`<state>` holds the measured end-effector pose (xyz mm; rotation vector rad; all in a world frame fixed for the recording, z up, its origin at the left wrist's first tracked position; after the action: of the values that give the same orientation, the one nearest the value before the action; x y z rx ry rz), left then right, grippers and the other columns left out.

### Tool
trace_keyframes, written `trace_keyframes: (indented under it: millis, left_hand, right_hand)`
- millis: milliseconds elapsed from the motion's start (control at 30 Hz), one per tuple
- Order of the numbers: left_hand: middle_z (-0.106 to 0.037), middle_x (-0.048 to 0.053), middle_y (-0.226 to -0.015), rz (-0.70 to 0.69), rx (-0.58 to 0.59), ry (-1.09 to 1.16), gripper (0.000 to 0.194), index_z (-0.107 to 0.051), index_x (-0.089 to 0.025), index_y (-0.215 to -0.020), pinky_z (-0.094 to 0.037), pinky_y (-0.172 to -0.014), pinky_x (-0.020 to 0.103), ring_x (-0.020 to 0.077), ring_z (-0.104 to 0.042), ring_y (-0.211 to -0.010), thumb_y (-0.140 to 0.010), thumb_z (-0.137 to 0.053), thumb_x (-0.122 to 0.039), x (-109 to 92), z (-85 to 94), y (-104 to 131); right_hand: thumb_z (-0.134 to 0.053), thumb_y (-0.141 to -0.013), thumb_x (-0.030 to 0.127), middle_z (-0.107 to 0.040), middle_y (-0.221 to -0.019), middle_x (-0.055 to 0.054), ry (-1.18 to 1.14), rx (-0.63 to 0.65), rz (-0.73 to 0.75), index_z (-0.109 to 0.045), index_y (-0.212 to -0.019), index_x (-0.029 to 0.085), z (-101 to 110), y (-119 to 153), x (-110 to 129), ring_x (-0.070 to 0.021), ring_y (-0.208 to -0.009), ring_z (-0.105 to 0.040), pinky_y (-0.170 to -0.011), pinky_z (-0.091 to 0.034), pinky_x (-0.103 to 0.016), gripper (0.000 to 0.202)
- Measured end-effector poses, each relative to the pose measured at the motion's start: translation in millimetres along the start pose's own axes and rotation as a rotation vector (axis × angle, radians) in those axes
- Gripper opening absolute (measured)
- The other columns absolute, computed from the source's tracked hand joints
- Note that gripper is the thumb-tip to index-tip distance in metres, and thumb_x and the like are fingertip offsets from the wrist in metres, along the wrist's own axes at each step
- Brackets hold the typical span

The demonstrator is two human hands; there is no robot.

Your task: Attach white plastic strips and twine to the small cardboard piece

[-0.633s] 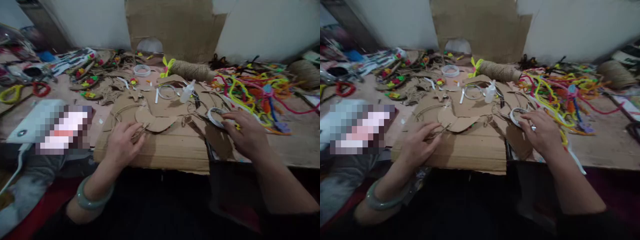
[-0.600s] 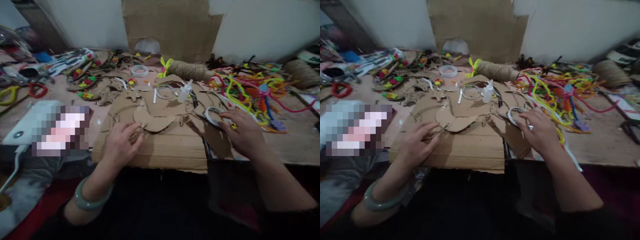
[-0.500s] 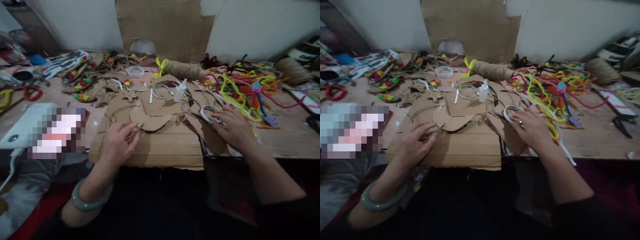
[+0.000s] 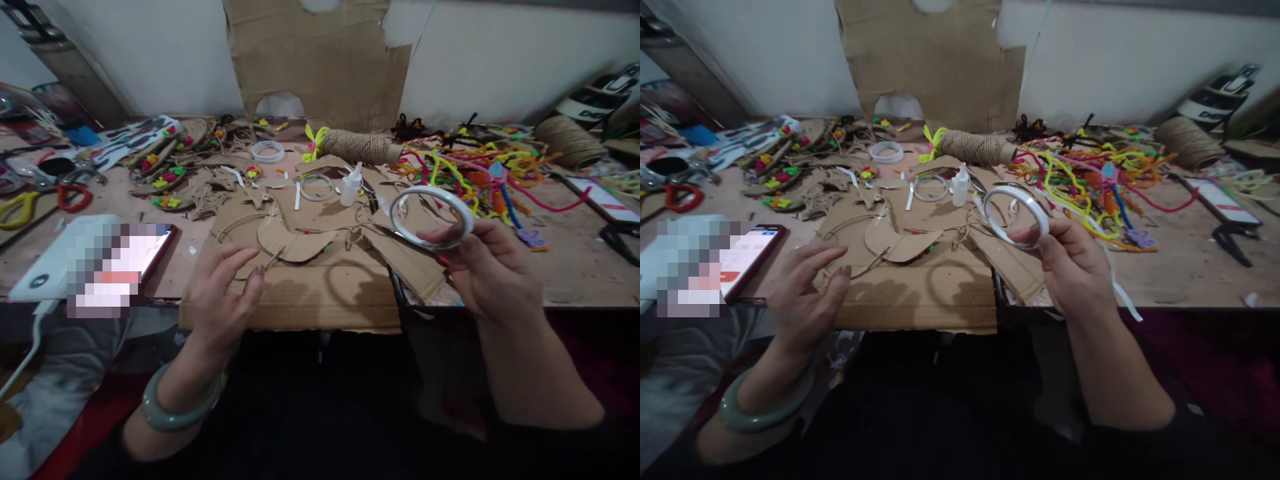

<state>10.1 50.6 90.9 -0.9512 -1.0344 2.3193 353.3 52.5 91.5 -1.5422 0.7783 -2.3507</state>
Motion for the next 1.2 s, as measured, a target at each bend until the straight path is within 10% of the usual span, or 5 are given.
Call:
trace_keyframes:
  millis: [133,400,600,800,1200]
  left_hand:
    - [-0.073,0.004,-0.101,0.191,0.056,0.347,0.019,-0.071,-0.022,-0.102,-0.053,-0.089,0.034,0.0187,-0.066,-0.097,-0.084,-0.067,-0.019,-16,-8.8,2]
    - [-0.077,0.010,-0.096,0.853,0.456,1.202,0.039,-0.074,-0.017,-0.105,-0.052,-0.071,0.026,0.0188,-0.069,-0.087,-0.076,-0.077,-0.043,-43,-97.1,28]
    - [-0.074,0.003,-0.070,1.032,0.491,1.339,0.025,-0.074,-0.016,-0.079,-0.047,-0.057,0.018,0.0091,-0.062,-0.061,-0.067,-0.086,-0.034,-53,-106.9,39]
    - [-0.070,0.000,-0.066,1.078,0.476,1.403,0.031,-0.068,-0.014,-0.073,-0.052,-0.059,0.018,0.0073,-0.061,-0.058,-0.062,-0.089,-0.035,-64,-114.2,45]
    - [-0.069,0.001,-0.073,0.749,0.334,0.973,0.023,-0.063,-0.018,-0.086,-0.056,-0.062,0.022,0.0120,-0.065,-0.065,-0.072,-0.079,-0.028,-44,-80.4,32]
  right_hand:
    - [-0.062,-0.089,0.033,-0.070,-0.075,-0.001,-0.529,0.018,-0.186,-0.065,-0.093,0.028,-24,19,2,-0.0200,-0.079,-0.073,-0.074,-0.061,-0.040,0.007]
    - [-0.062,-0.089,0.039,-0.068,-0.071,0.004,-0.799,0.128,-0.362,-0.066,-0.095,0.034,-78,57,12,-0.0198,-0.082,-0.075,-0.078,-0.064,-0.039,0.009]
    - [-0.058,-0.092,0.030,-0.073,-0.108,-0.005,-0.384,-0.123,-0.231,-0.062,-0.111,0.029,-53,68,13,-0.0224,-0.103,-0.072,-0.084,-0.062,-0.042,0.020]
    - [-0.064,-0.089,0.037,-0.073,-0.106,-0.009,0.297,0.127,0.365,-0.059,-0.119,0.021,-82,73,89,-0.0268,-0.109,-0.067,-0.102,-0.051,-0.050,0.034]
    - [-0.058,-0.089,0.010,-0.074,-0.083,-0.005,0.377,0.227,0.388,-0.064,-0.101,0.020,-92,69,96,-0.0168,-0.074,-0.069,-0.068,-0.057,-0.030,0.017]
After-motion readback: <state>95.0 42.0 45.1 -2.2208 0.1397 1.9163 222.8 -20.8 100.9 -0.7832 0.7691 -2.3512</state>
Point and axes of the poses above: each hand's wrist, its own y-axis away from the middle knuckle, its own z-axis out of the back of the hand, x = y × z, the point moved 10 cm from there along -y, towards the middle knuckle
